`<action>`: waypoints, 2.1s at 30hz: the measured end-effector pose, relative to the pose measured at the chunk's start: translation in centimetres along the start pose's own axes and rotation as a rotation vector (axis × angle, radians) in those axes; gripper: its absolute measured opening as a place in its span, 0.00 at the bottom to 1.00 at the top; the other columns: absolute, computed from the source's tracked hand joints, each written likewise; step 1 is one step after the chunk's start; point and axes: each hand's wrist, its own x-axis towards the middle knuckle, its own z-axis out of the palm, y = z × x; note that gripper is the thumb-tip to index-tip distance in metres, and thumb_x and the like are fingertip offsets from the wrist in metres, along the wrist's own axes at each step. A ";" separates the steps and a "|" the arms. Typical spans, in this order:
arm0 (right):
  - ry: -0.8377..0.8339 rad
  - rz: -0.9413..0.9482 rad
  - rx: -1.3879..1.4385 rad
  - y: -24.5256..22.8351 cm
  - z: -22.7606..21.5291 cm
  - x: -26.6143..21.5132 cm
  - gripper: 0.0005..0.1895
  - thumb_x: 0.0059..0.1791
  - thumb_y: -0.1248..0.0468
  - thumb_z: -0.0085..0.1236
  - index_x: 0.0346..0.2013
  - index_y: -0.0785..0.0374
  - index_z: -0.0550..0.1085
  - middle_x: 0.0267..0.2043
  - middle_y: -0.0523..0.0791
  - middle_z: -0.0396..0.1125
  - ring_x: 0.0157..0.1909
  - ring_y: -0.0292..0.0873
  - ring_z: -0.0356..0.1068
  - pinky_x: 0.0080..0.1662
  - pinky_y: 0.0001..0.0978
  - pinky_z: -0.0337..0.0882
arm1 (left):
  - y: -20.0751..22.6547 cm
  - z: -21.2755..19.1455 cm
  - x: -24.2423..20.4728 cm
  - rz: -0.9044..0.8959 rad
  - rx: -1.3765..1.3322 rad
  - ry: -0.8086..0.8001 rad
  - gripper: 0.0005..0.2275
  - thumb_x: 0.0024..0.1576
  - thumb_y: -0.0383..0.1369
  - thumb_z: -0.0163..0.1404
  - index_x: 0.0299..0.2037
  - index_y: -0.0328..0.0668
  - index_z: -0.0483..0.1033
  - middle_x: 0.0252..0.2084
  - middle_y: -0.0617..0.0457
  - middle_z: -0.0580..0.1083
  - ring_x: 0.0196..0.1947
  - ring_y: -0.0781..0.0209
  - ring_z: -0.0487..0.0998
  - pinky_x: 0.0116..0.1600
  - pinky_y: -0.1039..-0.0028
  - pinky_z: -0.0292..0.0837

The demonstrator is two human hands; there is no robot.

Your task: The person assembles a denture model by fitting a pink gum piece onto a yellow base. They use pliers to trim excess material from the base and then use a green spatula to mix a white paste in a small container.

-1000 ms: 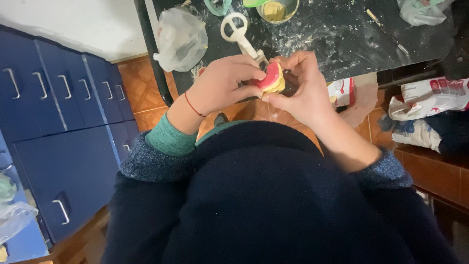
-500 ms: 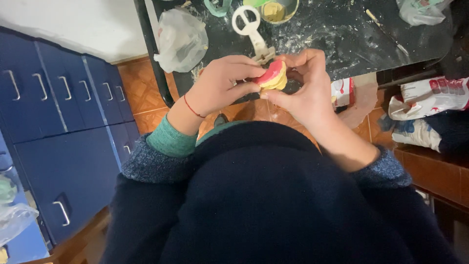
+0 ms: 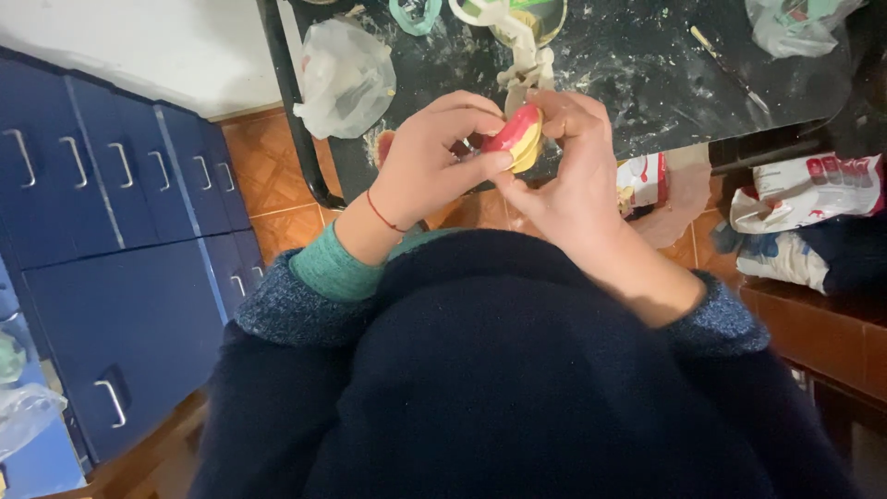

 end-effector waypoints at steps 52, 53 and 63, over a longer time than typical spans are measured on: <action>0.120 0.136 0.859 4.0 1.7 -3.7 0.40 0.45 0.67 0.78 0.55 0.53 0.53 0.63 0.48 0.62 0.65 0.41 0.63 0.63 0.35 0.72 | -9.4 -3.1 -5.8 -0.309 -0.138 0.353 0.16 0.58 0.31 0.62 0.53 0.38 0.74 0.46 0.50 0.77 0.43 0.61 0.78 0.45 0.71 0.77; 0.115 0.152 0.891 3.8 1.6 -3.7 0.40 0.45 0.66 0.78 0.55 0.53 0.53 0.64 0.49 0.62 0.66 0.42 0.63 0.64 0.38 0.75 | -6.4 -3.2 -4.9 -0.296 -0.362 0.355 0.15 0.61 0.30 0.59 0.55 0.37 0.72 0.47 0.51 0.77 0.43 0.63 0.78 0.45 0.72 0.76; 0.135 0.288 1.106 2.4 1.0 -2.9 0.38 0.48 0.68 0.79 0.52 0.56 0.54 0.60 0.49 0.63 0.64 0.41 0.63 0.63 0.36 0.76 | 6.8 -1.9 1.5 -0.116 -0.310 0.098 0.15 0.64 0.33 0.39 0.56 0.41 0.74 0.61 0.58 0.68 0.47 0.69 0.76 0.48 0.80 0.73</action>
